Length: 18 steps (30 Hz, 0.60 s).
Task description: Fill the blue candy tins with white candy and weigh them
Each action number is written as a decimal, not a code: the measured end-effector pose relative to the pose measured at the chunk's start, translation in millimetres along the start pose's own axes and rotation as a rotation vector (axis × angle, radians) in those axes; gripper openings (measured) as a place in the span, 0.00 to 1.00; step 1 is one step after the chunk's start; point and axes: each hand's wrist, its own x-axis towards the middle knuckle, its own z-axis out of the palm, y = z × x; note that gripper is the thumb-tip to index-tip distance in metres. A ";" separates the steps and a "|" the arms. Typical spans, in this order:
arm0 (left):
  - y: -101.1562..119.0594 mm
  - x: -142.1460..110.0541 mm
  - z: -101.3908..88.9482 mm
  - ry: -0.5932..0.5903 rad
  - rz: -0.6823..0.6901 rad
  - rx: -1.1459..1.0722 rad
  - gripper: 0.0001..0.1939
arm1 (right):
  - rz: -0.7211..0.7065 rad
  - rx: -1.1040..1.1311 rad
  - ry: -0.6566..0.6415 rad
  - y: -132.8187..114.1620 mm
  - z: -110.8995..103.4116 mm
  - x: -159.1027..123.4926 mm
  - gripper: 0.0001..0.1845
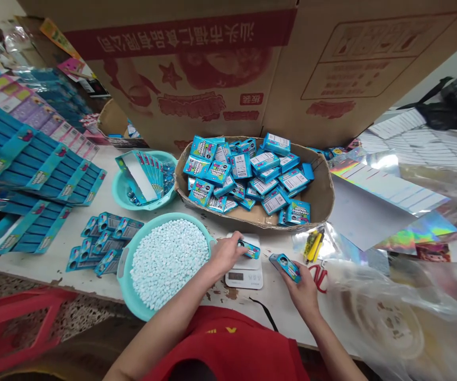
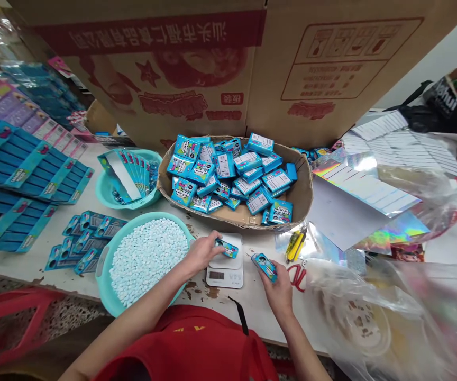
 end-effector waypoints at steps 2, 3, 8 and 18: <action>2.7 0.7 -1.1 -0.009 0.009 0.103 0.19 | 0.012 -0.004 -0.002 -2.0 0.0 0.8 0.27; 2.7 0.9 -1.2 -0.014 0.024 0.140 0.19 | 0.015 -0.005 -0.004 -3.3 -0.3 1.5 0.27; 0.3 -5.3 5.3 -0.035 0.117 0.359 0.09 | 0.047 -0.015 -0.008 -11.7 -8.8 2.6 0.30; -91.1 -97.2 -108.2 0.758 -0.204 0.000 0.11 | -0.104 0.021 -0.110 -72.0 10.8 6.3 0.31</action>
